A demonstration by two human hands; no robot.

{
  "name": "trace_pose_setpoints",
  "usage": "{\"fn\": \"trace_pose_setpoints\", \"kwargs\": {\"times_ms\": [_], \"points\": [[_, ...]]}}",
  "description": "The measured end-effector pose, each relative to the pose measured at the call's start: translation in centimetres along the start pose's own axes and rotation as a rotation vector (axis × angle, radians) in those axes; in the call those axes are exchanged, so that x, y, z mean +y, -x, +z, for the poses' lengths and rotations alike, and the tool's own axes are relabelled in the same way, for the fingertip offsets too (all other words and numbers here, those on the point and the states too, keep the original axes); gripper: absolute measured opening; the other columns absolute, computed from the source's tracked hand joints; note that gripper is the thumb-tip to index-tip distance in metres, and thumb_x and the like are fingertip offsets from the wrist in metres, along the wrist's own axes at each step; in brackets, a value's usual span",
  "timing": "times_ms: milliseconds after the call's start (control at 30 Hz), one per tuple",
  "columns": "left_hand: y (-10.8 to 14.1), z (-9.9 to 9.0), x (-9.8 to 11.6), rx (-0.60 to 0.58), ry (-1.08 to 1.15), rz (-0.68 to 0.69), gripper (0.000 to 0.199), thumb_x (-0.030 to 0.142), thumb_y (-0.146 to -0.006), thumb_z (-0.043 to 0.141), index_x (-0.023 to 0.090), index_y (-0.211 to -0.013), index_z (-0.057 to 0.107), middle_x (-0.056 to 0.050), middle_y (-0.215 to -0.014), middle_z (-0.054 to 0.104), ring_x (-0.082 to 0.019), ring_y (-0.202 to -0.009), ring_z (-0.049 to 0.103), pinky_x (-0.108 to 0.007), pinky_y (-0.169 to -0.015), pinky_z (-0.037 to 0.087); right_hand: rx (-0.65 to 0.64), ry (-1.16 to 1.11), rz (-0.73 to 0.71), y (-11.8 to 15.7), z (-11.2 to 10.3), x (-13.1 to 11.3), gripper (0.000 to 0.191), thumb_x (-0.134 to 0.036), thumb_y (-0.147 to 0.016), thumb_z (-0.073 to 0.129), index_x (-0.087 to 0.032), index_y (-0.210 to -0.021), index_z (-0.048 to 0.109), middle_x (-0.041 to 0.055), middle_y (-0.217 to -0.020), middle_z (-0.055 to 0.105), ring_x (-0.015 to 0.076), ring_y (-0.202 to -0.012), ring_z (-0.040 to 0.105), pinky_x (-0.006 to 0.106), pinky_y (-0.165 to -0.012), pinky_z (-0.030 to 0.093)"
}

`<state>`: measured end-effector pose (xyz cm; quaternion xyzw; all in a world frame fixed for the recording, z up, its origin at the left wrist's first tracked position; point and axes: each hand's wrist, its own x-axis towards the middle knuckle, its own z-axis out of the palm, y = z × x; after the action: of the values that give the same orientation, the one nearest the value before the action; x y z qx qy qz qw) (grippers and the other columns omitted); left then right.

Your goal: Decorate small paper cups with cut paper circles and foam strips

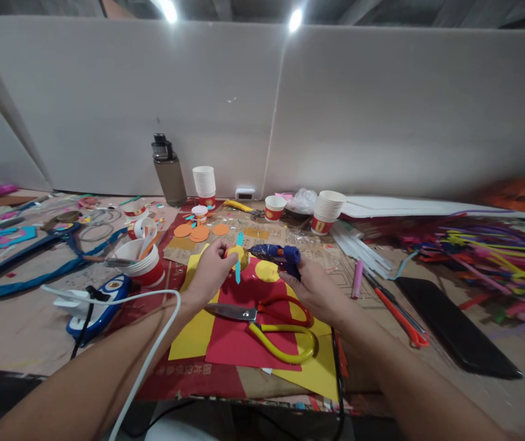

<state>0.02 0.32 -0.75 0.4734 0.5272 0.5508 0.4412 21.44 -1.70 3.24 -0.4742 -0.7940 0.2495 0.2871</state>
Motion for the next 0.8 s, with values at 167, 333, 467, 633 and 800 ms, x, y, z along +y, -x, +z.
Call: {"fn": "trace_pose_setpoints", "kwargs": {"times_ms": [167,333,467,633,800], "points": [[-0.3,-0.2,0.1,0.021,-0.149,0.119,0.011,0.022,-0.070,0.059,0.019,-0.074,0.049,0.005,-0.062,0.048,-0.008,-0.052,0.045,-0.020,-0.048,0.036,-0.021,0.041,0.037,0.2,-0.1,-0.3,0.034,-0.022,-0.089,0.051,-0.018,-0.122,0.057,0.0120,-0.112,0.069,0.0250,-0.098,0.064,0.037,-0.085,0.048],[-0.8,-0.4,-0.4,0.061,-0.243,0.226,0.010,0.022,-0.073,0.056,0.019,-0.078,0.048,0.004,-0.069,0.050,-0.010,-0.061,0.048,-0.022,-0.057,0.039,-0.025,0.095,0.067,0.3,0.0,-0.5,0.034,-0.020,-0.089,0.051,-0.018,-0.122,0.057,0.0124,-0.109,0.069,0.0241,-0.098,0.063,0.034,-0.083,0.047],[-0.8,-0.5,-0.4,0.105,-0.317,0.272,0.010,0.023,-0.074,0.056,0.020,-0.077,0.046,0.004,-0.068,0.049,-0.011,-0.061,0.047,-0.024,-0.059,0.039,-0.044,0.141,0.106,0.5,-0.1,-1.0,0.031,-0.021,-0.089,0.050,-0.016,-0.119,0.057,0.0137,-0.106,0.068,0.0244,-0.097,0.063,0.033,-0.080,0.046],[-0.7,-0.5,-0.3,0.145,-0.367,0.297,0.009,0.024,-0.075,0.056,0.020,-0.080,0.049,0.002,-0.072,0.053,-0.013,-0.065,0.052,-0.026,-0.063,0.040,-0.063,0.165,0.122,0.6,-0.1,-1.5,0.032,-0.020,-0.089,0.050,-0.016,-0.120,0.055,0.0135,-0.105,0.069,0.0246,-0.096,0.063,0.033,-0.080,0.045],[-0.9,-0.5,-0.7,0.153,-0.373,0.335,0.009,0.024,-0.076,0.055,0.020,-0.081,0.049,0.001,-0.074,0.056,-0.013,-0.068,0.054,-0.027,-0.066,0.042,-0.091,0.142,0.093,0.7,0.0,-1.7,0.030,-0.020,-0.089,0.050,-0.019,-0.118,0.056,0.0112,-0.106,0.069,0.0242,-0.094,0.064,0.033,-0.079,0.046]]}}
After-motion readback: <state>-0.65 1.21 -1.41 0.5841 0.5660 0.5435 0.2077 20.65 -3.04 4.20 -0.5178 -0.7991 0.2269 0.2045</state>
